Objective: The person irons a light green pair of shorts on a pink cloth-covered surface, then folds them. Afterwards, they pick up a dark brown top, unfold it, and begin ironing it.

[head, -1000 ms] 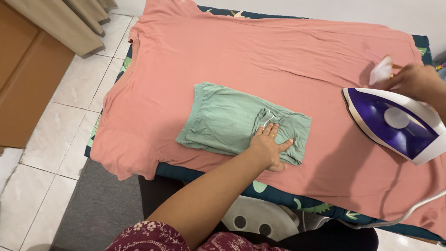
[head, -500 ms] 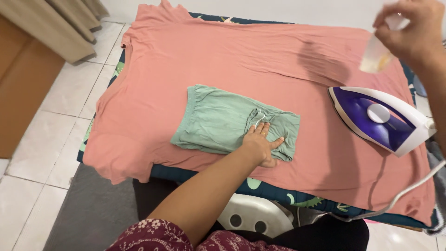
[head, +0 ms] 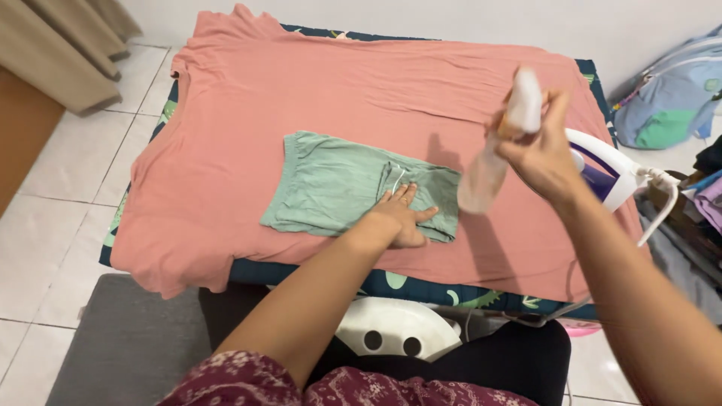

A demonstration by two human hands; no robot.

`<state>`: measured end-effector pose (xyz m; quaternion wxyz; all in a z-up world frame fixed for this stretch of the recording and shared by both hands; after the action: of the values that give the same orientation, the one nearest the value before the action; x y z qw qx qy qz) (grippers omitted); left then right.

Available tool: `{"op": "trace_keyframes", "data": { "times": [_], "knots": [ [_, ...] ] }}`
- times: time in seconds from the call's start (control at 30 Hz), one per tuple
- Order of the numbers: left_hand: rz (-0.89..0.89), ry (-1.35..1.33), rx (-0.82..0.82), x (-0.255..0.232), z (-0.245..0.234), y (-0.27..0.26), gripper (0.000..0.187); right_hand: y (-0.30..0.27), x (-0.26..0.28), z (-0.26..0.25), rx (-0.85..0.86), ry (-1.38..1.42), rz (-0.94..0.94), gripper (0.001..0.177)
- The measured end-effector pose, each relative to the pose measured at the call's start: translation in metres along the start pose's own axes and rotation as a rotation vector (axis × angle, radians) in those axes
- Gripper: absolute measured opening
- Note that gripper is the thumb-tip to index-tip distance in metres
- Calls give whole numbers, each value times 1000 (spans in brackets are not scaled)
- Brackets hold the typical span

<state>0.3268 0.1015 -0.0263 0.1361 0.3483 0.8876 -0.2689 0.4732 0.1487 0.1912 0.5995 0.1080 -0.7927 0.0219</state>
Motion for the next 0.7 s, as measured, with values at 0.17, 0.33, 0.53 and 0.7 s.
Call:
{"op": "trace_keyframes", "data": {
  "times": [0.17,0.33,0.53,0.7],
  "knots": [
    [137,-381,-679,13,-43,-5,34,-24,-25,-3,29,54,215,54],
    [107,-1233,-752,2,-72,9,46,-39,-36,10,192,215,312,65],
    [98,-1312,-510,-38,-93,-8,61,-52,-38,31,206,121,353,59],
    [162,-1526,-368,-41,-82,-16,44,-56,-21,44,202,-3,352,59]
  ]
}}
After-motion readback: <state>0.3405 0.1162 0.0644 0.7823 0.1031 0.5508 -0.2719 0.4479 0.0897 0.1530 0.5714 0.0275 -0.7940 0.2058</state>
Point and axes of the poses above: each hand's wrist, its own y-axis towards the middle knuckle, its own z-axis out of the palm, x = y × z, the point moved 10 cm from there along y, towards the middle knuckle, and after that the axes turned 14 degrees about z, right-handed, at the moved point
